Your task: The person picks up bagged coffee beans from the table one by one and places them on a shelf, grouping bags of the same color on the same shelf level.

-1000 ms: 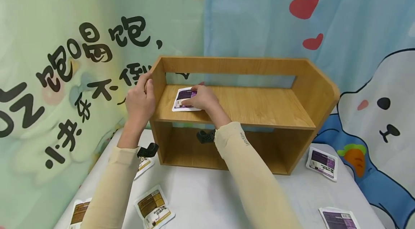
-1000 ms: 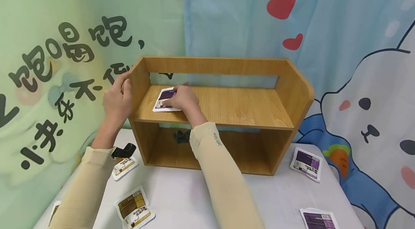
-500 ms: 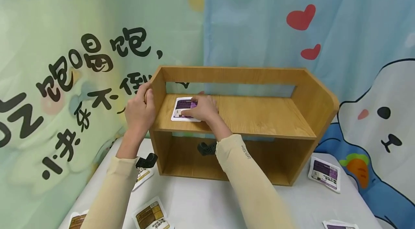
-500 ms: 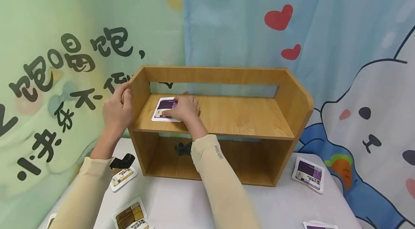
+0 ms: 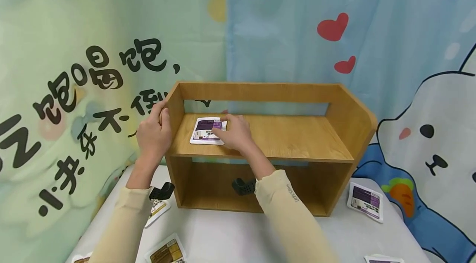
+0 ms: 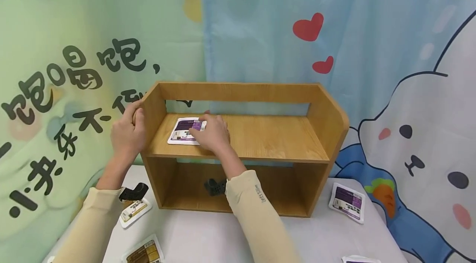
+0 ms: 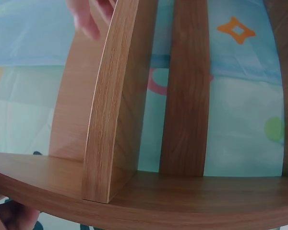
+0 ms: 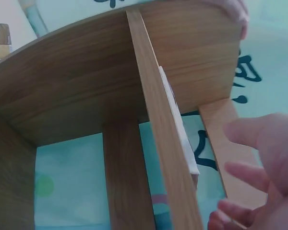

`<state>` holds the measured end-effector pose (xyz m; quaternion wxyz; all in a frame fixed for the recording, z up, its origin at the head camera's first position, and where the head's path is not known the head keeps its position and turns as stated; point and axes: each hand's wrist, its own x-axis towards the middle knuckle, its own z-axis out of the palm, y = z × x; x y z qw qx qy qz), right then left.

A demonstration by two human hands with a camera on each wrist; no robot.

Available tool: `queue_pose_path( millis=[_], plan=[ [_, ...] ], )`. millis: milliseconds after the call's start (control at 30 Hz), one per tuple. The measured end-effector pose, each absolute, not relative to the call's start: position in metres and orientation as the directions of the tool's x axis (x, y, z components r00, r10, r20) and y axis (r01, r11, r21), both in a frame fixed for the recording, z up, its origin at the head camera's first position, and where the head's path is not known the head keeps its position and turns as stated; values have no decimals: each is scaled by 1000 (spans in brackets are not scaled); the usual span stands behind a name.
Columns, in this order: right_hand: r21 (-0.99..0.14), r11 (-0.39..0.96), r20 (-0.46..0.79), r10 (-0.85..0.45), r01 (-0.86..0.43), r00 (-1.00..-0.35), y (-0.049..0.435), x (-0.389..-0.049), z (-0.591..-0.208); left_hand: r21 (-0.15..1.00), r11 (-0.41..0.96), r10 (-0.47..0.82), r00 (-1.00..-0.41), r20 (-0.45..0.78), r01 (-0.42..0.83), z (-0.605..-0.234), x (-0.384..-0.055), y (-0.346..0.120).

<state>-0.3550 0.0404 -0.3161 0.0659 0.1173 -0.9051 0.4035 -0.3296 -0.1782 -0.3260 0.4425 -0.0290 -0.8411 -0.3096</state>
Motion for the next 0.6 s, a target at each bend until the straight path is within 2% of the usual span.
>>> queue_pose_path(
  millis=[267,433,600],
  plan=[
    [-828,425,343,-132,-366,-930,91,-308,-317,494,801,-214,-608,765,339,-318,-327,-176],
    [-801,399,403,-194,-447,-895,130,-285,-327,506,795,-255,-573,779,334,-311,-330,-180],
    [-800,440,363,-185,-407,-913,183,-246,-350,525,785,-255,-600,758,328,-314,-326,-177]
  ],
)
